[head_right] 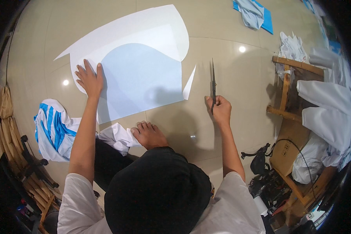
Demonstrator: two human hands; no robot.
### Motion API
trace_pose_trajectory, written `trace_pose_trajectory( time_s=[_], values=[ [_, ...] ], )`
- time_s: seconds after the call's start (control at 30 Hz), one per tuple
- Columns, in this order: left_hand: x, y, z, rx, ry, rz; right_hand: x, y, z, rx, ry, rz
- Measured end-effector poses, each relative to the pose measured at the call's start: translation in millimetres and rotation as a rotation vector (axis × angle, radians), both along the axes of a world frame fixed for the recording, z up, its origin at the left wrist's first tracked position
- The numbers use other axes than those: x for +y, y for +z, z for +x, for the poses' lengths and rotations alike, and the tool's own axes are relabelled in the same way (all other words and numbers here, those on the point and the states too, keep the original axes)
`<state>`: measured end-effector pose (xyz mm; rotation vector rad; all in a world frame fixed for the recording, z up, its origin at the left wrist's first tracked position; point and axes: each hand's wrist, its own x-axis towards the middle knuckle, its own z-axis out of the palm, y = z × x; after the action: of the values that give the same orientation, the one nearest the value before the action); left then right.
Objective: The person sits on the floor and uses scissors to cut a large piece of light blue and white fabric. They cut along a curved line, then unfold the fabric to reveal a symmetrical pattern. The person continues to trim the edges of the fabric, following the curved shape, and adjusts the fabric on the floor between cuts.
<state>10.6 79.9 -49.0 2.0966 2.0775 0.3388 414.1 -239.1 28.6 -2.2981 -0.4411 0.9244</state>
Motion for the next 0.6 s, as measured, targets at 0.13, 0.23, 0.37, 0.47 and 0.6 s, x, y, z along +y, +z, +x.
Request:
trace_pose_trajectory(
  time_s=[0.13, 0.23, 0.37, 0.47, 0.6],
  values=[
    [14.4, -5.0, 2.8, 0.02, -0.022, -0.006, 14.0, -7.3, -4.9, -0.119, 0.05, -0.047],
    [18.6, -8.3, 3.0, 0.048, -0.045, 0.038, 23.5, -0.4, -11.9, -0.189, 0.1, -0.104],
    [43.3, -14.4, 2.1, 0.091, -0.131, 0.088, 14.4, -5.2, -19.6, -0.107, 0.085, -0.061],
    [76.9, -15.7, -8.3, 0.111, -0.221, 0.121, 8.2, -6.6, -32.7, -0.075, 0.089, -0.003],
    [124.0, -18.9, -14.1, 0.135, -0.342, 0.136, -8.0, -14.8, -39.9, -0.036, 0.058, 0.021]
  ],
)
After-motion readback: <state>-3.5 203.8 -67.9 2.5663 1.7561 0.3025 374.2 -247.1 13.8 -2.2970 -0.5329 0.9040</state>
